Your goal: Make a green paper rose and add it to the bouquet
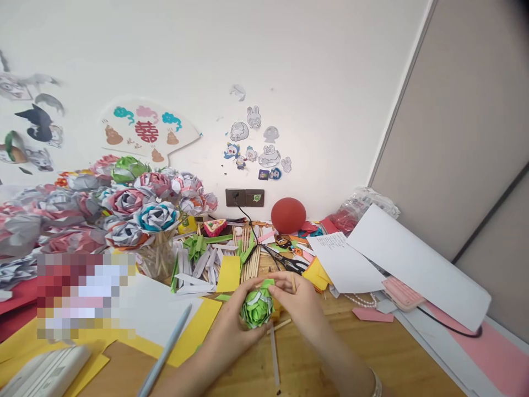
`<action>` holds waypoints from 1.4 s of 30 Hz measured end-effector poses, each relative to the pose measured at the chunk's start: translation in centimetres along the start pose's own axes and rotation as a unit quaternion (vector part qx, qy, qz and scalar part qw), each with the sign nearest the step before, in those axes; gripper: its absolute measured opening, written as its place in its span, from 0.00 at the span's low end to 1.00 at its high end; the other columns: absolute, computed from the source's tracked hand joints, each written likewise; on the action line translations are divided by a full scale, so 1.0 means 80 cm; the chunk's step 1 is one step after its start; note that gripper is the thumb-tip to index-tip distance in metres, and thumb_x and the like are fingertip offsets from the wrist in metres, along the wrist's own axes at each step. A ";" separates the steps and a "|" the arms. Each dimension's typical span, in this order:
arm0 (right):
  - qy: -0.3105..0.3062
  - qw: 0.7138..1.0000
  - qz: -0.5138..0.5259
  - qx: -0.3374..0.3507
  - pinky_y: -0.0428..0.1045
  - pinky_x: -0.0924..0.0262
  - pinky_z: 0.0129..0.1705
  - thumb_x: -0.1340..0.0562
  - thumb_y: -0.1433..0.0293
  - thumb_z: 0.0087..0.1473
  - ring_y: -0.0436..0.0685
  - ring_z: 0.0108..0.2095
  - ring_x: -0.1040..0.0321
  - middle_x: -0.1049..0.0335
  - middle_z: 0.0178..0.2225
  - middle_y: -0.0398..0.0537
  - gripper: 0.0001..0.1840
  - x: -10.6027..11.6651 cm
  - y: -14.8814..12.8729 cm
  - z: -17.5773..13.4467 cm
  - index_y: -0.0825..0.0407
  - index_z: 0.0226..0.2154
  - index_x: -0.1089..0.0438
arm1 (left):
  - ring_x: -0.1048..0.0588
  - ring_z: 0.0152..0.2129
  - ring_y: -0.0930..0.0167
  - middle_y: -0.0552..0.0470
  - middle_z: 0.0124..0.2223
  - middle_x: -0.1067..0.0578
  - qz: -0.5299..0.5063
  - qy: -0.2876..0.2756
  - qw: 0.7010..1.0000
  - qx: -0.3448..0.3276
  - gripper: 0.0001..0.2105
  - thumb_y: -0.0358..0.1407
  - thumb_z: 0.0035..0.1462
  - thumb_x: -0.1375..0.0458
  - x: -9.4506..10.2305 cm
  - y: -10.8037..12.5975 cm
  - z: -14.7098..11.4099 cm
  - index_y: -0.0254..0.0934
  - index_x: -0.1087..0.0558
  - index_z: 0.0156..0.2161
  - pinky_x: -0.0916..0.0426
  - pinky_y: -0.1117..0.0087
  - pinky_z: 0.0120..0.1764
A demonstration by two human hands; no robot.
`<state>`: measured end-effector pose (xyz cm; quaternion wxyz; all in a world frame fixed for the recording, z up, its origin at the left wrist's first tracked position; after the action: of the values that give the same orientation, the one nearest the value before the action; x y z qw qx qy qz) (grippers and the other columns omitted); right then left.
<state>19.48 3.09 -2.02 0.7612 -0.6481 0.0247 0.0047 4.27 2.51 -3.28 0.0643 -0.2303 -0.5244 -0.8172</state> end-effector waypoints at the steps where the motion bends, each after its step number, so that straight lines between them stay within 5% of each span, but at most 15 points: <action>1: -0.015 1.000 -0.003 -0.002 0.49 0.37 0.34 0.34 0.64 0.40 0.55 0.31 0.31 0.28 0.28 0.48 0.15 0.000 -0.001 0.000 0.56 0.31 0.30 | 0.34 0.52 0.60 0.45 0.52 0.30 0.003 -0.001 1.000 -0.009 0.25 0.33 0.44 0.39 0.001 0.001 0.000 0.40 0.36 0.50 0.40 0.61 0.54; 8: -0.008 0.999 -0.016 -0.028 0.46 0.39 0.32 0.35 0.66 0.41 0.52 0.28 0.32 0.30 0.24 0.43 0.09 0.004 0.001 0.000 0.54 0.26 0.33 | 0.35 0.52 0.61 0.44 0.53 0.32 0.008 0.041 0.999 -0.025 0.26 0.34 0.47 0.41 0.002 -0.011 -0.005 0.39 0.40 0.53 0.39 0.62 0.53; 17: -0.042 0.994 -0.105 0.000 0.45 0.40 0.30 0.40 0.73 0.42 0.52 0.28 0.32 0.29 0.25 0.43 0.05 0.004 0.001 -0.001 0.54 0.27 0.29 | 0.30 0.47 0.61 0.44 0.48 0.28 0.032 0.002 0.999 -0.043 0.21 0.32 0.46 0.41 0.001 -0.007 -0.001 0.39 0.36 0.48 0.36 0.61 0.49; 22: 0.015 0.967 -0.243 0.079 0.47 0.39 0.31 0.44 0.78 0.43 0.55 0.28 0.31 0.26 0.26 0.45 0.12 -0.004 0.000 -0.008 0.52 0.28 0.26 | 0.29 0.45 0.62 0.47 0.47 0.26 0.054 0.002 0.997 -0.054 0.21 0.29 0.44 0.42 0.000 -0.006 -0.001 0.40 0.34 0.47 0.35 0.62 0.47; 27: -0.022 0.971 -0.230 0.066 0.50 0.38 0.40 0.46 0.73 0.51 0.58 0.38 0.28 0.24 0.36 0.50 0.15 -0.009 -0.008 -0.018 0.51 0.36 0.25 | 0.30 0.45 0.62 0.46 0.47 0.27 0.090 0.014 0.995 -0.046 0.21 0.27 0.44 0.44 -0.001 -0.010 0.001 0.39 0.35 0.47 0.35 0.61 0.48; 33: -0.037 0.918 -0.390 0.068 0.51 0.40 0.34 0.47 0.80 0.48 0.63 0.36 0.29 0.24 0.35 0.55 0.24 -0.020 -0.018 -0.032 0.51 0.47 0.30 | 0.29 0.45 0.62 0.45 0.48 0.27 0.137 0.023 0.989 -0.056 0.21 0.27 0.46 0.45 -0.001 -0.010 0.002 0.38 0.35 0.48 0.34 0.61 0.47; 38: 0.001 0.955 -0.287 0.070 0.52 0.39 0.44 0.47 0.78 0.51 0.60 0.41 0.30 0.26 0.40 0.53 0.19 -0.014 -0.013 -0.027 0.52 0.43 0.28 | 0.29 0.45 0.62 0.47 0.47 0.26 0.172 0.040 0.982 -0.069 0.20 0.28 0.47 0.44 -0.001 -0.013 0.001 0.40 0.34 0.48 0.35 0.62 0.47; 42: -0.042 0.965 -0.235 0.107 0.50 0.42 0.48 0.47 0.79 0.49 0.56 0.44 0.33 0.28 0.42 0.50 0.17 -0.014 -0.011 -0.023 0.52 0.37 0.26 | 0.28 0.44 0.63 0.47 0.46 0.25 0.181 0.057 0.979 -0.071 0.20 0.29 0.47 0.44 0.000 -0.018 0.001 0.39 0.34 0.48 0.34 0.63 0.46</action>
<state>18.36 1.17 -1.42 0.8063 -0.5493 -0.1604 -0.1496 3.81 3.24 -4.47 0.2245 -0.2785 -0.4097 -0.8392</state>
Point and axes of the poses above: each hand's wrist, its own z-axis towards the middle knuckle, its own x-axis out of the back of the hand, y = z × x, the point moved 1 cm from there along z, towards the middle knuckle
